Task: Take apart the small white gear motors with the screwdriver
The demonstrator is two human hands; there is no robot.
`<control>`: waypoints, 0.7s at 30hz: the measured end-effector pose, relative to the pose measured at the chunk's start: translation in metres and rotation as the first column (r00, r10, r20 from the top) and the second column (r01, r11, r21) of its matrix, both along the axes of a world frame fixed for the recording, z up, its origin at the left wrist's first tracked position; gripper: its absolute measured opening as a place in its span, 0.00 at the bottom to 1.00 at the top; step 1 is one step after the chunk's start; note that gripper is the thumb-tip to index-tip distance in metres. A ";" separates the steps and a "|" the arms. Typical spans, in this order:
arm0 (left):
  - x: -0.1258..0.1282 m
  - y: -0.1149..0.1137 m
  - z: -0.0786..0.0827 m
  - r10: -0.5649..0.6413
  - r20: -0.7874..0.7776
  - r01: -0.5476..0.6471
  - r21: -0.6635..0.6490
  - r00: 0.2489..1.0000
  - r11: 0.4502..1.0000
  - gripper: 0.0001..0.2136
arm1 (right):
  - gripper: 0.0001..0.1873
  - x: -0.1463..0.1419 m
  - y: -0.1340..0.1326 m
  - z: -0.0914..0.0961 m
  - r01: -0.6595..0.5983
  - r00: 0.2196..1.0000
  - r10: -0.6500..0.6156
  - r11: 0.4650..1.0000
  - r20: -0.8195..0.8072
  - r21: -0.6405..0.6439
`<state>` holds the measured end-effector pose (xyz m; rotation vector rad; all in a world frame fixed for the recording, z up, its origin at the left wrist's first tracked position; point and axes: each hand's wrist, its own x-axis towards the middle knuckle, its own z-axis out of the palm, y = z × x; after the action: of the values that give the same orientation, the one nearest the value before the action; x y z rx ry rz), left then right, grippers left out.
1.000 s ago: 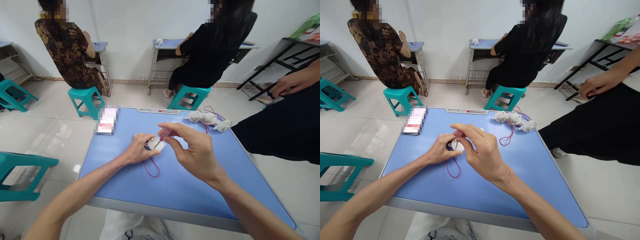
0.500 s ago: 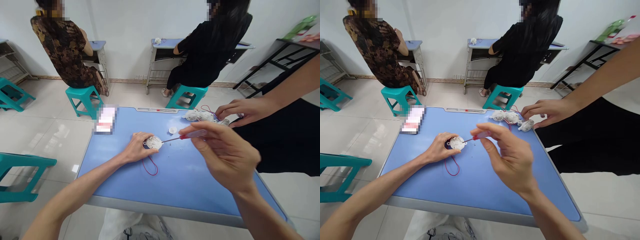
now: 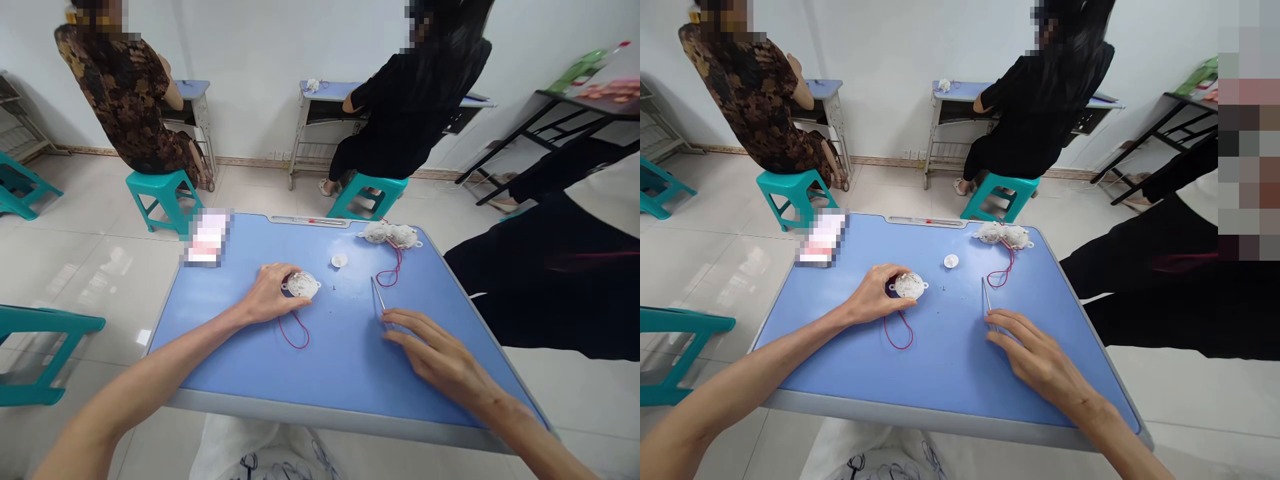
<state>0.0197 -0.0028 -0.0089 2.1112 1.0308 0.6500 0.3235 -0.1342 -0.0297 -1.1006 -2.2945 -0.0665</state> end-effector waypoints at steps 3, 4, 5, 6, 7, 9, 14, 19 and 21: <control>-0.001 0.000 0.001 -0.001 -0.002 0.001 -0.005 1.000 1.000 0.22 | 0.17 0.001 0.001 -0.002 -0.002 1.000 0.001 1.000 -0.009 -0.020; -0.001 0.000 0.001 0.000 -0.002 0.000 -0.006 1.000 1.000 0.22 | 0.16 0.001 0.002 -0.003 -0.011 1.000 0.010 1.000 -0.012 -0.019; -0.001 0.000 0.001 0.001 -0.001 -0.001 -0.007 1.000 1.000 0.22 | 0.17 0.002 0.002 -0.003 -0.020 1.000 0.019 1.000 -0.012 -0.019; -0.001 0.000 0.001 0.002 0.000 -0.002 -0.008 1.000 1.000 0.22 | 0.17 0.002 0.003 -0.002 -0.028 1.000 0.027 0.999 -0.010 -0.021; -0.001 0.000 0.001 0.002 0.002 -0.002 -0.006 1.000 1.000 0.22 | 0.17 0.002 0.004 0.000 -0.034 0.999 0.034 0.999 -0.007 -0.023; -0.001 -0.001 0.000 0.002 0.003 -0.002 -0.002 1.000 1.000 0.22 | 0.16 -0.002 0.007 0.006 -0.029 1.000 0.029 0.999 0.003 -0.014; 0.000 -0.001 -0.002 0.003 -0.003 -0.003 0.010 1.000 1.000 0.21 | 0.10 -0.045 0.028 0.033 0.088 0.994 -0.085 0.995 -0.067 0.047; -0.001 0.000 -0.002 -0.005 0.000 0.005 0.034 1.000 0.999 0.20 | 0.04 -0.108 0.061 0.047 0.083 0.994 -0.082 0.996 -0.079 0.012; -0.002 0.000 -0.003 -0.016 -0.009 0.016 0.035 1.000 0.999 0.19 | 0.05 -0.123 0.070 0.046 0.080 0.997 -0.079 0.996 -0.010 0.039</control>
<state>0.0176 -0.0029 -0.0115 2.1524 1.0128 0.6557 0.2002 -0.0642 0.0168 -1.1696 -2.2317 -0.1373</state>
